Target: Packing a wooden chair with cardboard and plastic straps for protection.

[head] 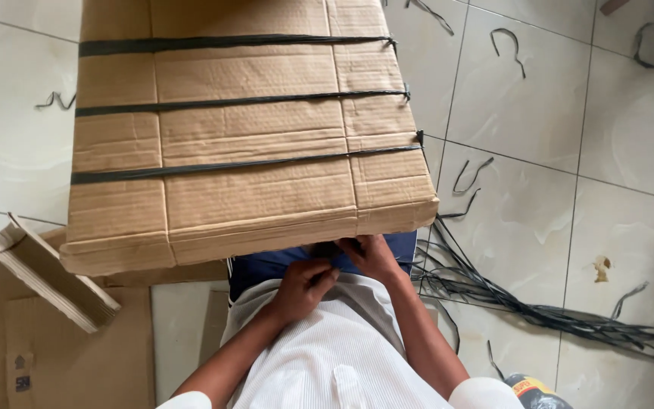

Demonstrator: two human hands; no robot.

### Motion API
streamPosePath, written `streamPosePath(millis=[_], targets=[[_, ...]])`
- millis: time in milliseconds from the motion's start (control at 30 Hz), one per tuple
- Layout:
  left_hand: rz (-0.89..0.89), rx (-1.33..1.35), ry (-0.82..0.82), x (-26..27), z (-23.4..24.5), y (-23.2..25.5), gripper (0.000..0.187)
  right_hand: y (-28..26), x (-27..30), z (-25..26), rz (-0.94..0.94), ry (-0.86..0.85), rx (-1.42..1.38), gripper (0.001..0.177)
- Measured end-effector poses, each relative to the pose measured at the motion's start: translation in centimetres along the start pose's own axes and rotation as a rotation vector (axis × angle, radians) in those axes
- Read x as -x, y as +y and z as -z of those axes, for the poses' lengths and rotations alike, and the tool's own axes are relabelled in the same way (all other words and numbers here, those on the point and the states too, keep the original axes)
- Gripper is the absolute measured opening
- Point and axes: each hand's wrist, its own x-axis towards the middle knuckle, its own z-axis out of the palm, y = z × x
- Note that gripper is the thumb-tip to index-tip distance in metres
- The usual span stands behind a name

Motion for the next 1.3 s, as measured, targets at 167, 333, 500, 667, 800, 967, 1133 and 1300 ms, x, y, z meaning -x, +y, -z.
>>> streamPosePath(millis=[167,333,500,667,800,967,1133,1300], targets=[[0.161,0.293,-0.072,-1.7,-4.0,-6.6,0.029,-0.4,0.4,1.3,-0.051,0.035,0.123,0.022],[-0.082,0.211,0.053,-3.4,-4.2,-5.9,0.044,-2.7,2.2,2.4,-0.088,0.084,0.297,0.015],[0.399,-0.030,0.081,-2.8,-6.1,-16.3,0.041,-4.1,3.4,2.2,-0.063,0.027,0.130,0.020],[-0.011,-1.000,0.287,0.2,-1.9,-29.1,0.033,-0.2,4.7,4.7,-0.318,0.065,0.147,0.023],[0.020,-1.060,0.290,0.3,-1.2,-28.9,0.021,-0.6,4.5,5.9,-0.237,0.154,0.055,0.024],[0.190,-0.814,0.184,-1.6,-2.6,-17.0,0.009,-1.4,2.8,3.1,-0.242,0.169,0.049,0.023],[0.789,0.765,0.102,-4.7,-4.7,-9.3,0.028,-2.7,2.0,1.5,-0.004,0.096,-0.005,0.022],[-0.294,-0.905,0.150,-2.1,-2.2,-21.7,0.023,-1.3,2.9,2.2,-0.217,0.112,0.018,0.022]])
